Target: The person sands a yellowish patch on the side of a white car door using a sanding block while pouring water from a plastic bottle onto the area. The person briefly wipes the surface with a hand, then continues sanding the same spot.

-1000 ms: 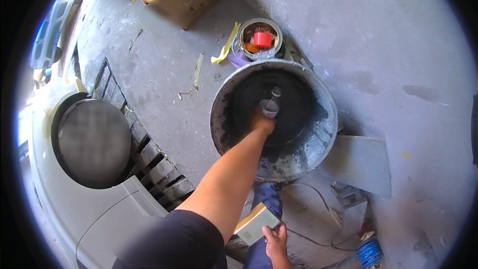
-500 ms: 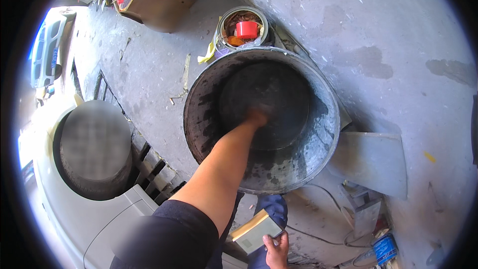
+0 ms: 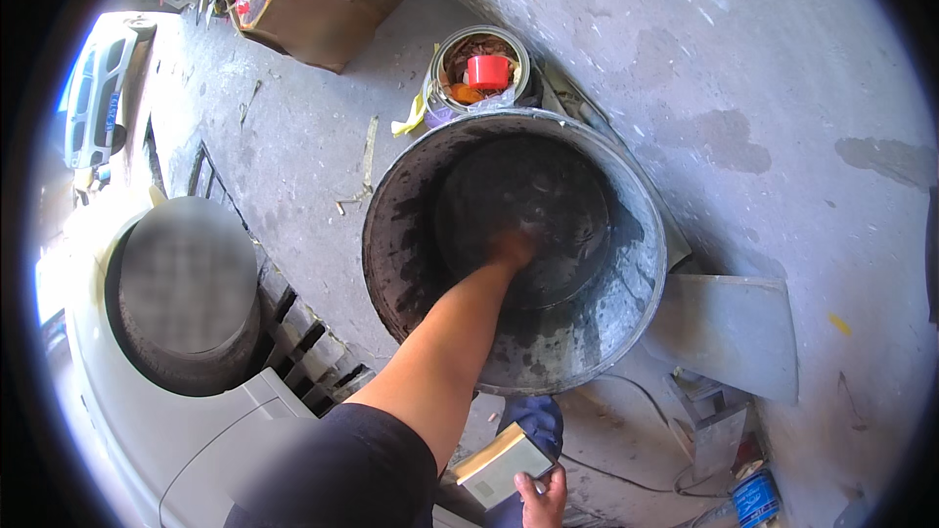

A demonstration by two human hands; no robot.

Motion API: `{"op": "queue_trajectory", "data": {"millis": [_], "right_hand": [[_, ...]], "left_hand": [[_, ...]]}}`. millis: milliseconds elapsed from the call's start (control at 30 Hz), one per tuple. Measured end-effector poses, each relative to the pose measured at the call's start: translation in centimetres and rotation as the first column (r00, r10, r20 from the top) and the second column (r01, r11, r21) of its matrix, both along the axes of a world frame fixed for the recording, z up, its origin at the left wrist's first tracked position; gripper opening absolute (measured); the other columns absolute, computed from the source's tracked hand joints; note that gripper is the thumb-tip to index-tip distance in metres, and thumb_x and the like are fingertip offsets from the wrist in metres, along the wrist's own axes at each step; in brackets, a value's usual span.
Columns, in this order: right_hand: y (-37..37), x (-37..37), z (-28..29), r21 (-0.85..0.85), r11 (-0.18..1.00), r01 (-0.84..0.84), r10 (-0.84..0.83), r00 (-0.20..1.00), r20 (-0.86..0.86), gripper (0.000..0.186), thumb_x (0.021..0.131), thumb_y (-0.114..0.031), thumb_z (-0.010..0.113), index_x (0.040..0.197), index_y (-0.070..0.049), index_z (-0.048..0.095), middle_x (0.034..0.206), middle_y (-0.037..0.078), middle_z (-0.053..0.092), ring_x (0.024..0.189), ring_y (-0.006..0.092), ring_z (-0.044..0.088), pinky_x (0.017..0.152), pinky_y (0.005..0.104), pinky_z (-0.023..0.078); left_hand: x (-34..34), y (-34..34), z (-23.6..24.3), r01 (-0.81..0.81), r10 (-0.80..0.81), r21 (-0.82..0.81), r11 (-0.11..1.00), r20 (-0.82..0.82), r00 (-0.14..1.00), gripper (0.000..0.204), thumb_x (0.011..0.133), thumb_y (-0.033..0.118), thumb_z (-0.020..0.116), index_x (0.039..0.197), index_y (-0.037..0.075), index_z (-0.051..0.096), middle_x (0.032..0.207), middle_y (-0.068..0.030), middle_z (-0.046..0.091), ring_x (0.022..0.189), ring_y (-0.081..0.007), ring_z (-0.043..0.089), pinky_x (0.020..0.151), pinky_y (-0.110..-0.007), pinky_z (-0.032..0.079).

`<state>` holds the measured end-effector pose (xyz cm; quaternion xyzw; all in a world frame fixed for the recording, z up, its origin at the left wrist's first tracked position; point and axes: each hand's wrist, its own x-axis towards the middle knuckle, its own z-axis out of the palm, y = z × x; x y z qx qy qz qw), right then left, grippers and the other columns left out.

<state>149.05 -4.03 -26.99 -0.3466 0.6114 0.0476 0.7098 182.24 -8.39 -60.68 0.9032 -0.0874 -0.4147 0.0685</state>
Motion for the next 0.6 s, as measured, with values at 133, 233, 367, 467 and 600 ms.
{"op": "queue_trajectory", "data": {"millis": [133, 233, 367, 467, 600], "right_hand": [[-0.2, 0.0, 0.0, 0.005, 1.000, -0.005, 0.005, 1.000, -0.004, 0.042, 0.087, -0.008, 0.075, 0.120, 0.001, 0.051, 0.110, 0.009, 0.065, 0.097, 0.0141, 0.062, 0.088, 0.0295, 0.049], [-0.1, -0.2, -0.1, 0.020, 1.000, 0.003, -0.003, 1.000, -0.002, 0.043, 0.087, -0.009, 0.074, 0.121, 0.001, 0.050, 0.110, 0.009, 0.065, 0.097, 0.0139, 0.062, 0.087, 0.0292, 0.050], [0.4, -1.8, -0.7, 0.024, 0.998, -0.050, 0.051, 0.998, -0.034, 0.044, 0.087, -0.008, 0.074, 0.122, 0.001, 0.049, 0.111, 0.009, 0.065, 0.098, 0.0136, 0.062, 0.086, 0.0291, 0.051], [0.2, -1.6, -0.6, 0.020, 0.998, -0.052, 0.052, 0.998, -0.027, 0.044, 0.087, -0.007, 0.074, 0.123, 0.001, 0.049, 0.111, 0.010, 0.065, 0.098, 0.0137, 0.062, 0.087, 0.0292, 0.051], [-0.2, -1.1, -0.6, 0.025, 0.999, -0.045, 0.045, 0.999, -0.013, 0.046, 0.087, -0.008, 0.075, 0.123, 0.001, 0.049, 0.110, 0.010, 0.065, 0.098, 0.0142, 0.063, 0.088, 0.0295, 0.051]], "left_hand": [[0.4, 0.4, 0.0, 0.292, -0.290, 0.015, 0.956, -0.065, 0.955, 0.046, 0.099, 0.042, 0.042, 0.124, 0.011, 0.065, 0.135, -0.0187, 0.058, 0.126, -0.0370, 0.054, 0.109, -0.045, 0.041], [0.4, 0.5, -0.4, 0.299, -0.299, -0.014, 0.954, -0.022, 0.954, 0.049, 0.099, 0.043, 0.041, 0.128, 0.009, 0.061, 0.134, -0.0211, 0.058, 0.125, -0.0398, 0.055, 0.108, -0.046, 0.042], [0.9, -2.0, 3.4, 0.311, -0.313, -0.057, 0.949, -0.034, 0.949, 0.051, 0.099, 0.046, 0.043, 0.129, 0.009, 0.060, 0.135, -0.0221, 0.057, 0.127, -0.0374, 0.054, 0.109, -0.046, 0.041], [-0.1, -2.4, 2.6, 0.052, -0.052, -0.081, 0.995, 0.005, 0.999, 0.046, 0.095, 0.046, 0.049, 0.120, 0.012, 0.067, 0.131, -0.0178, 0.062, 0.127, -0.0327, 0.055, 0.113, -0.048, 0.036], [0.3, -1.2, 0.1, 0.225, -0.224, -0.071, 0.972, 0.026, 0.974, 0.054, 0.096, 0.050, 0.048, 0.126, 0.007, 0.063, 0.127, -0.0233, 0.062, 0.120, -0.0357, 0.060, 0.104, -0.047, 0.045]]}}
